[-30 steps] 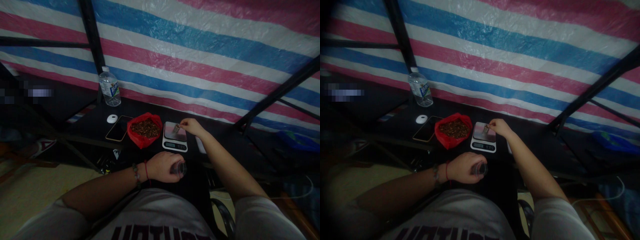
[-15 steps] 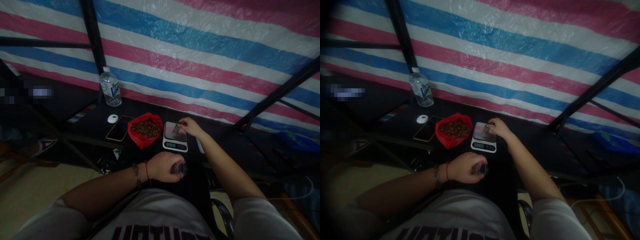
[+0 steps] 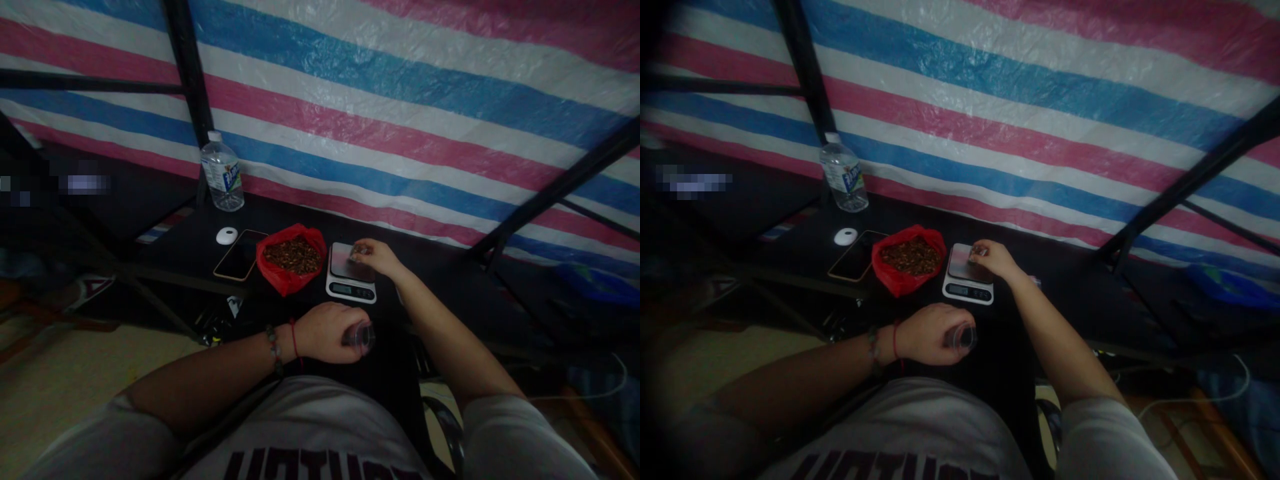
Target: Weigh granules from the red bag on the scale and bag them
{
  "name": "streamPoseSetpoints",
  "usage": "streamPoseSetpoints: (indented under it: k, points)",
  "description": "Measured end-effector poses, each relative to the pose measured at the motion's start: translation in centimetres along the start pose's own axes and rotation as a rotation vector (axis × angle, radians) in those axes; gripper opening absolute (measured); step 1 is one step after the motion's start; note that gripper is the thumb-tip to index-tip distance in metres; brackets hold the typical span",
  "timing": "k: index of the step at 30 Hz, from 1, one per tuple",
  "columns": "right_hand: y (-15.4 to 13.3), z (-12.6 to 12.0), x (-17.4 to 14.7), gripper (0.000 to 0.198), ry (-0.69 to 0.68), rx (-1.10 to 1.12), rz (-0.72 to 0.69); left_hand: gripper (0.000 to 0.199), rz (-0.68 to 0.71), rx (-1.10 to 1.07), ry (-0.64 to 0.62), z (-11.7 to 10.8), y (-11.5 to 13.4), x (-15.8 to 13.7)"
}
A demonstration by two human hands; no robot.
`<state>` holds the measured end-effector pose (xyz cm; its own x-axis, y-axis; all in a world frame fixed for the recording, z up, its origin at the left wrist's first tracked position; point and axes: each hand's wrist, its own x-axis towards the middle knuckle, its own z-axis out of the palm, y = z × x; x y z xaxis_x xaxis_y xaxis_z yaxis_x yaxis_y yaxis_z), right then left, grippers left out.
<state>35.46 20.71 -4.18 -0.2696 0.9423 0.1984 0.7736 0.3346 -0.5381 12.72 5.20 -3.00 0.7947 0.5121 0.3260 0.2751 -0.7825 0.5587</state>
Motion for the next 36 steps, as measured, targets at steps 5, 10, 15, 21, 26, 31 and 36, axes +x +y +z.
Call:
streamPoseSetpoints:
  k: [5,10,15,21,26,31,36]
  points:
    - [0.0,0.0,-0.3,0.037,0.05,-0.022,-0.003,0.026,-0.002,0.011,-0.009,0.0,0.0,0.0]
    - [-0.3,-0.2,-0.4,0.037,0.052,0.044,0.019,0.026,-0.007,0.012,-0.012,0.0,0.0,0.0]
    - [-0.4,-0.2,-0.5,0.035,0.047,0.038,0.013,0.025,-0.006,0.001,-0.018,0.0,0.0,0.0]
    - [-0.1,-0.3,-0.4,0.046,-0.02,0.004,-0.01,0.025,-0.019,-0.006,-0.03,-0.3,-0.1,0.1]
    - [0.4,-1.7,4.6,0.037,0.144,-0.002,0.061,0.028,-0.013,-0.018,-0.016,-0.2,-0.5,0.1]
    - [1.4,-0.2,11.5,0.022,-0.115,-0.204,0.076,0.032,-0.028,-0.024,-0.009,-0.4,-1.1,0.2]
    - [3.3,2.9,14.9,0.017,-0.254,-0.269,0.097,0.03,-0.052,-0.042,-0.006,-1.1,-1.9,0.4]
